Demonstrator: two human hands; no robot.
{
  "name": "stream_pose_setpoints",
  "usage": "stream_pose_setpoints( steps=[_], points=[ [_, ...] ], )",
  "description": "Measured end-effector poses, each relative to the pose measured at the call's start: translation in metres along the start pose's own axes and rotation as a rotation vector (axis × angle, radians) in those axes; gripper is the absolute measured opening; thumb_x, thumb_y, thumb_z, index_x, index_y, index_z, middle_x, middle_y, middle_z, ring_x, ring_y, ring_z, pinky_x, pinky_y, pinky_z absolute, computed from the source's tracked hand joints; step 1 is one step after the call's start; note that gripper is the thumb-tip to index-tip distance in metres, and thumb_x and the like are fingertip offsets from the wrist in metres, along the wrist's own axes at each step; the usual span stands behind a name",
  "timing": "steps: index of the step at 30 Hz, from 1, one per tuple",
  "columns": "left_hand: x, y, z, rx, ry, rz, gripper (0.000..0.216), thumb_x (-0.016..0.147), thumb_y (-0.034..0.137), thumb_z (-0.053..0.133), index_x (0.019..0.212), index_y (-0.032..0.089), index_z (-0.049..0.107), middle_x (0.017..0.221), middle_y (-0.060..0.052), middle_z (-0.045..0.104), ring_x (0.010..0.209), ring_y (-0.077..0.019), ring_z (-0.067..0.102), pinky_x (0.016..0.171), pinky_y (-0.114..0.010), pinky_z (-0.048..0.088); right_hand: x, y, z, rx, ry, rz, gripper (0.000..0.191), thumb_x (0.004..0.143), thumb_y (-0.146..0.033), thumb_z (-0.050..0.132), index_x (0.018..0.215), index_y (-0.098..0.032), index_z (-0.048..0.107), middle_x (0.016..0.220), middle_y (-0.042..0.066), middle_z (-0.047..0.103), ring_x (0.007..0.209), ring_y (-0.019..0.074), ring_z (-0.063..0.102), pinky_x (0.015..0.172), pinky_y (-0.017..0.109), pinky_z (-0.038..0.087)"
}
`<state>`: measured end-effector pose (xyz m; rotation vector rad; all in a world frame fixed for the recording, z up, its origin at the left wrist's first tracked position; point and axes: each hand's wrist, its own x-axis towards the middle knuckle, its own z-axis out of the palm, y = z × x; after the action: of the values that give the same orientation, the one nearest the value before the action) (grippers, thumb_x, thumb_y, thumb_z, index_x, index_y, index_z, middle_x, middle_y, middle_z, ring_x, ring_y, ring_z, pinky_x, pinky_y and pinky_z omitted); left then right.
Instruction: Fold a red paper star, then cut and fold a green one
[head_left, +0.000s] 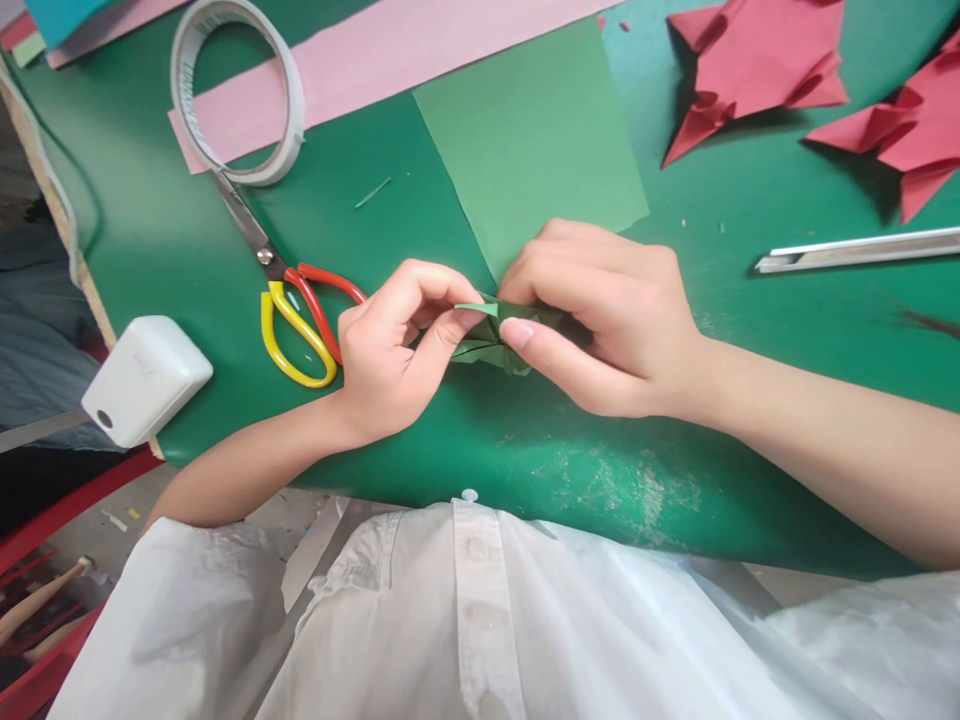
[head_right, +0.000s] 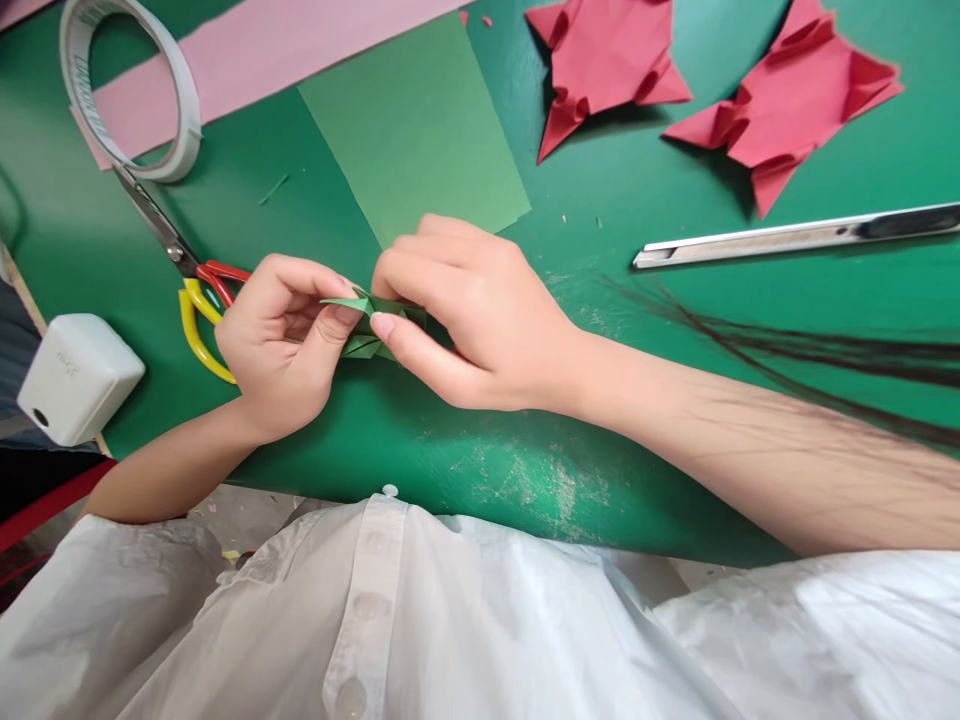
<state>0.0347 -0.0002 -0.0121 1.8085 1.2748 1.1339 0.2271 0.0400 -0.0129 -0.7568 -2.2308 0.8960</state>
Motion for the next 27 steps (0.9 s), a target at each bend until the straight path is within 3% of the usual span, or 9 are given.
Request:
stream_pose_setpoints(
  steps=[6, 20, 27],
  points=[
    [-0.0013, 0.0034, -0.0002, 0.023, 0.028, -0.059, 0.008, 0.095, 0.023, 0.064, 0.092, 0.03, 0.064, 0.08, 0.006, 0.068, 0.067, -0.0076, 0.067, 0.056, -0.023, 0.057, 0.0019, 0.0008, -0.0015, 0.042, -0.036, 0.016, 0.022, 0.102, -0.024, 0.042, 0.081, -0.02, 0.047, 0.074, 0.0, 0.056, 0.072, 0.0122, 0.052, 0.071, 0.031, 0.046],
    [-0.0038, -0.0003, 0.0035, 0.1, 0.081, 0.05, 0.013, 0.093, 0.019, 0.065, 0.096, 0.031, 0.064, 0.083, 0.005, 0.068, 0.071, -0.0095, 0.067, 0.059, -0.025, 0.056, 0.0018, 0.0023, 0.0003, 0.03, -0.025, 0.026, 0.019, 0.098, -0.024, 0.05, 0.079, -0.021, 0.047, 0.07, -0.002, 0.054, 0.069, 0.012, 0.048, 0.07, 0.03, 0.043],
    [-0.0049, -0.0014, 0.0035, 0.103, 0.013, 0.008, 0.011, 0.092, 0.019, 0.063, 0.098, 0.028, 0.06, 0.085, 0.003, 0.067, 0.073, -0.011, 0.068, 0.061, -0.023, 0.058, 0.001, 0.0032, 0.0011, 0.013, -0.034, 0.018, 0.018, 0.096, -0.022, 0.048, 0.078, -0.021, 0.047, 0.068, -0.002, 0.052, 0.069, 0.0134, 0.049, 0.07, 0.031, 0.043]
  ],
)
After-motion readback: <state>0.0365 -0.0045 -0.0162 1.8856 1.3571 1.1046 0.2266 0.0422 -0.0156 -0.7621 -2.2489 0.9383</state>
